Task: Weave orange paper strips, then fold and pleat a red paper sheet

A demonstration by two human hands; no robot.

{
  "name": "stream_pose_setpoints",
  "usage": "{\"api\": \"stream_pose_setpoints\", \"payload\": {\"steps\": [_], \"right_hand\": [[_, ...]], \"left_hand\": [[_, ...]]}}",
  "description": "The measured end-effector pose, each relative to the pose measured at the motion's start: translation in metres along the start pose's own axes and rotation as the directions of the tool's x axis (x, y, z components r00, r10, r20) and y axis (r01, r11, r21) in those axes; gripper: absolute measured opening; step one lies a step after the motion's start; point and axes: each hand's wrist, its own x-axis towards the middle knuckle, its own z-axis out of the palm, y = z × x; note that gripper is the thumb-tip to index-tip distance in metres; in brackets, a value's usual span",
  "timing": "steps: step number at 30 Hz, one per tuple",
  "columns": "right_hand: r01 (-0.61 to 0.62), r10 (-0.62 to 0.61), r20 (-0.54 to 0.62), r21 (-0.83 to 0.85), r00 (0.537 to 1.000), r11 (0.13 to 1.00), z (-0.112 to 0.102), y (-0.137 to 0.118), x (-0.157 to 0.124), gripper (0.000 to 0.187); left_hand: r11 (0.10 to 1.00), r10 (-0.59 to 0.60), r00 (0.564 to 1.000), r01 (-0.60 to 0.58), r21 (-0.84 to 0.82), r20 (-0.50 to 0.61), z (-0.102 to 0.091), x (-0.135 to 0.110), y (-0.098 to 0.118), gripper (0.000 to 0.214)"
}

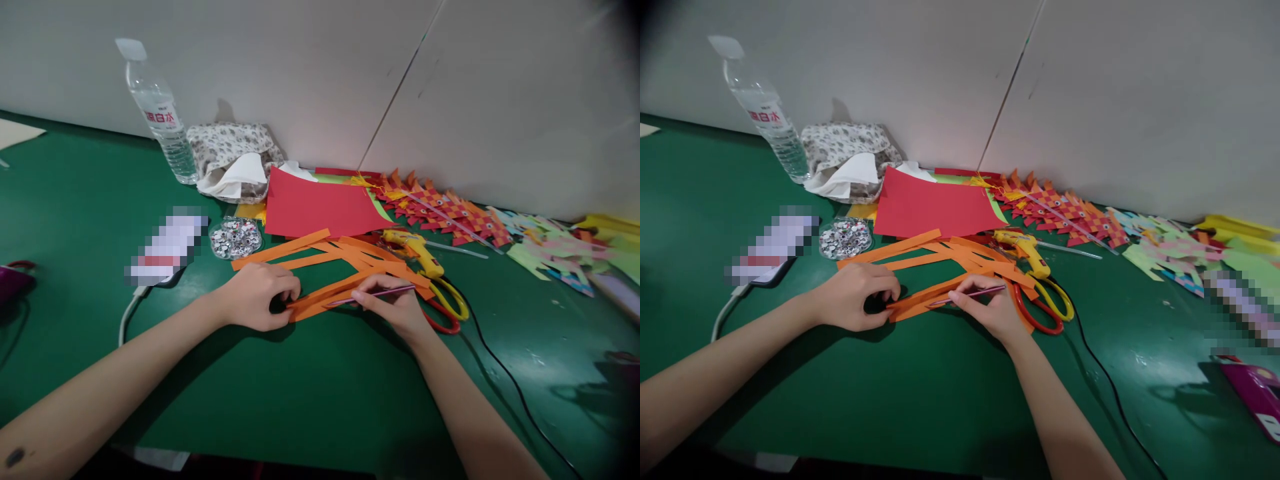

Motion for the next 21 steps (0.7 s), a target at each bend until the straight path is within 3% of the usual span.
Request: {"api": "stream_pose_setpoints", "payload": {"steps": [8, 14, 21], "right_hand": [[0.010, -0.009, -0.029, 0.026, 1.000, 1.000, 0.015, -0.007, -0.001, 0.019], [-0.051, 0.050, 0.064, 0.019, 0.997, 0.999, 0.035, -0.016, -0.001, 0.017], [-0.070, 0.073, 0.072, -0.040, 0.995, 0.997, 0.038, -0.015, 0.000, 0.020]], "left_hand": [[1.000, 0.008, 1.000, -0.008, -0.003, 0.021, 0.003, 0.000, -0.001, 0.008], [0.999, -0.020, 0.999, 0.022, -0.042, 0.049, 0.002, 0.001, -0.001, 0.006], [0.994, -0.057, 0.996, 0.062, -0.086, 0.067, 0.002, 0.001, -0.001, 0.003]]}}
